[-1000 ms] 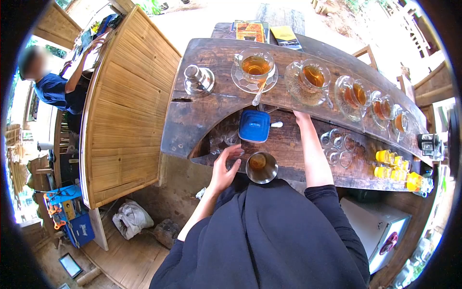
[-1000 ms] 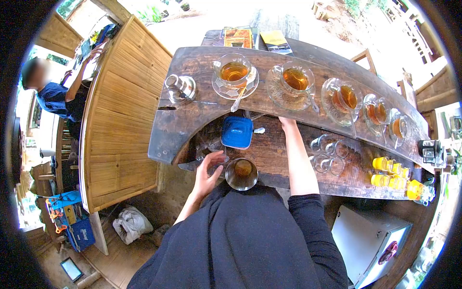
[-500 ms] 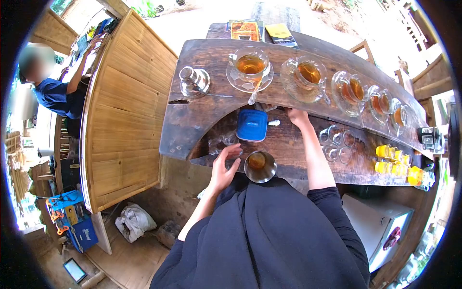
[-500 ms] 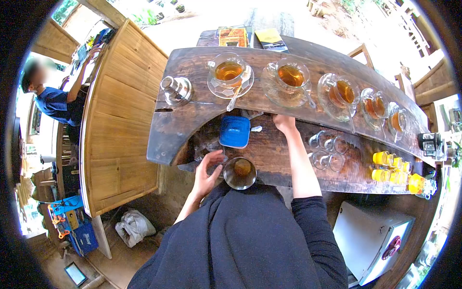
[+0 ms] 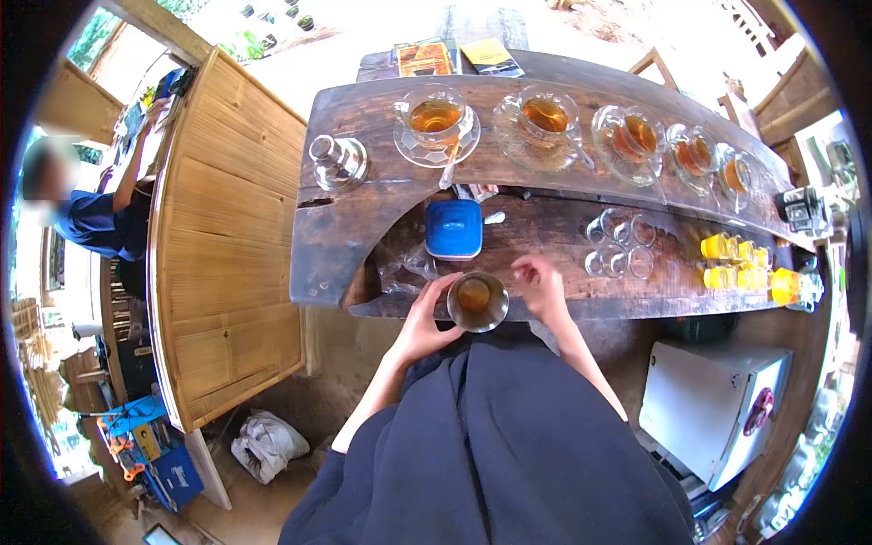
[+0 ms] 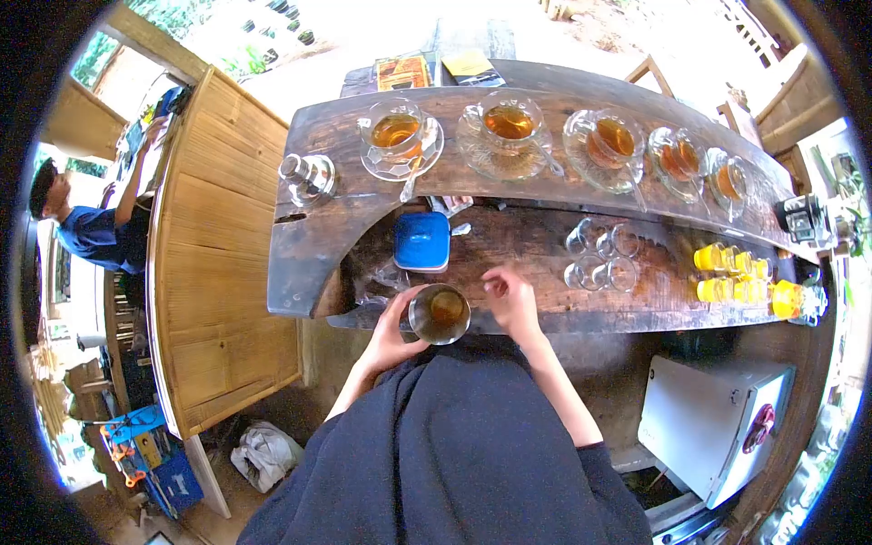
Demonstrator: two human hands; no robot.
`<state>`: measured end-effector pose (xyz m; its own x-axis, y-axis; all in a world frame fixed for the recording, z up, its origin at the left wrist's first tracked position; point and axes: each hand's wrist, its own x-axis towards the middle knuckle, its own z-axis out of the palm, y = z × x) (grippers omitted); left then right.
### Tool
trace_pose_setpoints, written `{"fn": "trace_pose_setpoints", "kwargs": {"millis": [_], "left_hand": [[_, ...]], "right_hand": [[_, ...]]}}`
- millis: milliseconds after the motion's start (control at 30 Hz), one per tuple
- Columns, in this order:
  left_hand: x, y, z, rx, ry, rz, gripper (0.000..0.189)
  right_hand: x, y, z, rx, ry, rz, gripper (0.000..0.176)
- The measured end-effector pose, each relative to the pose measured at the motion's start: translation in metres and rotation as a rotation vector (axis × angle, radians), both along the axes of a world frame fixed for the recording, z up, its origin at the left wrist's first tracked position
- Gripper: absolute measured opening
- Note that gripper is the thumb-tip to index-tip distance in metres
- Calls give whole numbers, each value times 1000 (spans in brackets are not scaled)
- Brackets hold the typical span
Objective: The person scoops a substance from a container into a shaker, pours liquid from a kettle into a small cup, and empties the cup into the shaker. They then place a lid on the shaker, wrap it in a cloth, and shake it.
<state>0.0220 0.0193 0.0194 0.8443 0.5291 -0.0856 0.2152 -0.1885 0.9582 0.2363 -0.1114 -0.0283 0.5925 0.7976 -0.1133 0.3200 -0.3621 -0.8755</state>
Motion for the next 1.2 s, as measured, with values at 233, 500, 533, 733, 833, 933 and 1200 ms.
{"fn": "trace_pose_setpoints", "kwargs": {"millis": [233,500,533,733,833,933,1200], "left_hand": [[9,-12,-15,113,25,27,92],[22,-17,-36,114,-104,125,86],[22,-17,-35,101,-111,132,86],[20,-26,-28,74,-89,154,86],[22,-32,-26,57,-100,203,87],[23,-38,-30,76,-62,258,88],[33,-56,-27,180,-23,401,82]], "right_hand": [[-34,-20,29,52,82,155,40],[-54,-23,28,111,174,95,44],[-54,-24,26,114,175,98,44],[-40,-25,25,74,196,184,45],[-29,-25,20,80,174,245,44],[-16,-23,18,51,203,306,43],[23,-10,28,-10,155,489,34]]}}
